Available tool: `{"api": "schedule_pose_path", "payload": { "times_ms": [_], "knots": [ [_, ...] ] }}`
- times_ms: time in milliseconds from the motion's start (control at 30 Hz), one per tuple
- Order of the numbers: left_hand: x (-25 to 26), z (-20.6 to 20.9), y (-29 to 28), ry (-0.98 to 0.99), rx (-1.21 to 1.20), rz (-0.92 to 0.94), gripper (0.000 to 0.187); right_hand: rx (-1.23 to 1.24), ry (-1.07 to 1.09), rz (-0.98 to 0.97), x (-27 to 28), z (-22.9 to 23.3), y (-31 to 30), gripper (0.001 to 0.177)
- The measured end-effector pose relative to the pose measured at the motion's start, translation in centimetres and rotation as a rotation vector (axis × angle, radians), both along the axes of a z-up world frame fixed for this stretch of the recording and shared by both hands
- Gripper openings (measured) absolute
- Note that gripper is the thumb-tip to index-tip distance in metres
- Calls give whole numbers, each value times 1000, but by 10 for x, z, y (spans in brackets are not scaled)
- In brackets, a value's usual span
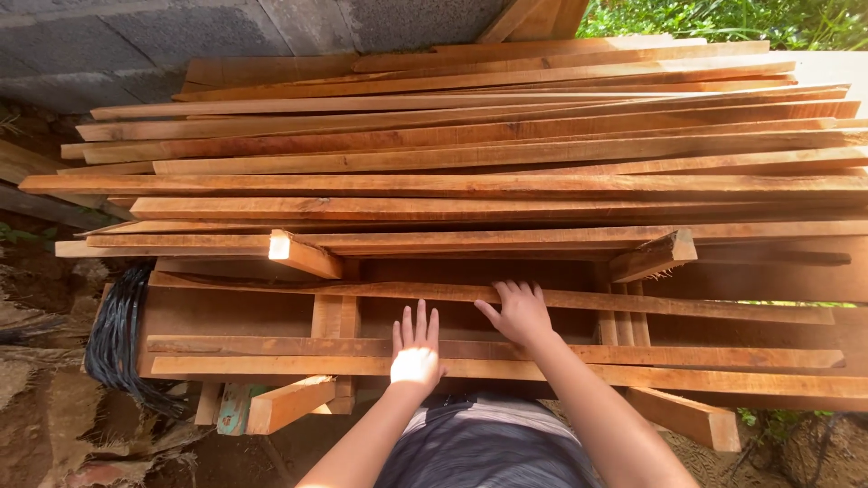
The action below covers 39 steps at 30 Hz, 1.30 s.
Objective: Sorting and inspecting thin wooden planks in a storage area.
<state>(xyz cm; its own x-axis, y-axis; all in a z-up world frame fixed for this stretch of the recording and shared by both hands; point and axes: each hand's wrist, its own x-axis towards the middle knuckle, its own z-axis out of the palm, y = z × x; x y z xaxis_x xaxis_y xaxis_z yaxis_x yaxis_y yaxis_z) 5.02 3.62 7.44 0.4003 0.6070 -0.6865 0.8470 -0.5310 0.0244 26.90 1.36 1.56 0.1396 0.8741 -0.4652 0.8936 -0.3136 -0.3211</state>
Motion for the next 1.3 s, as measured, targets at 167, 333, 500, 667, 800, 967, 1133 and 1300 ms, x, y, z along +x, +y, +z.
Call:
{"api": "schedule_pose_path", "payload": {
  "times_ms": [167, 333, 500, 667, 800, 967, 1133, 1300],
  "knots": [
    [-5, -18, 11, 13, -35, 21, 119, -46, 103, 98, -3, -3, -31, 62],
    [-26, -72, 24, -33, -135, 74, 118, -67, 157, 172, -1, -2, -51, 53],
    [-27, -49, 21, -66, -150, 74, 109, -216, 144, 124, -3, -6, -33, 61],
    [-22, -40, 20, -25, -154, 87, 113, -212, 145, 123, -5, -3, -31, 65],
    [-18, -36, 17, -20, -136, 114, 114, -194, 134, 113, -3, 20, -31, 64],
    [-22, -35, 15, -18, -144, 103, 111, -217, 105, 116, 2, -4, -36, 68],
    [-24, -46, 19, -16, -142, 93, 113, -212, 64, 105, 0, -12, -35, 69],
    [-24, -51, 27, -47, -143, 88, 110, -265, 52, 79, -3, -6, -29, 74]
  ]
}}
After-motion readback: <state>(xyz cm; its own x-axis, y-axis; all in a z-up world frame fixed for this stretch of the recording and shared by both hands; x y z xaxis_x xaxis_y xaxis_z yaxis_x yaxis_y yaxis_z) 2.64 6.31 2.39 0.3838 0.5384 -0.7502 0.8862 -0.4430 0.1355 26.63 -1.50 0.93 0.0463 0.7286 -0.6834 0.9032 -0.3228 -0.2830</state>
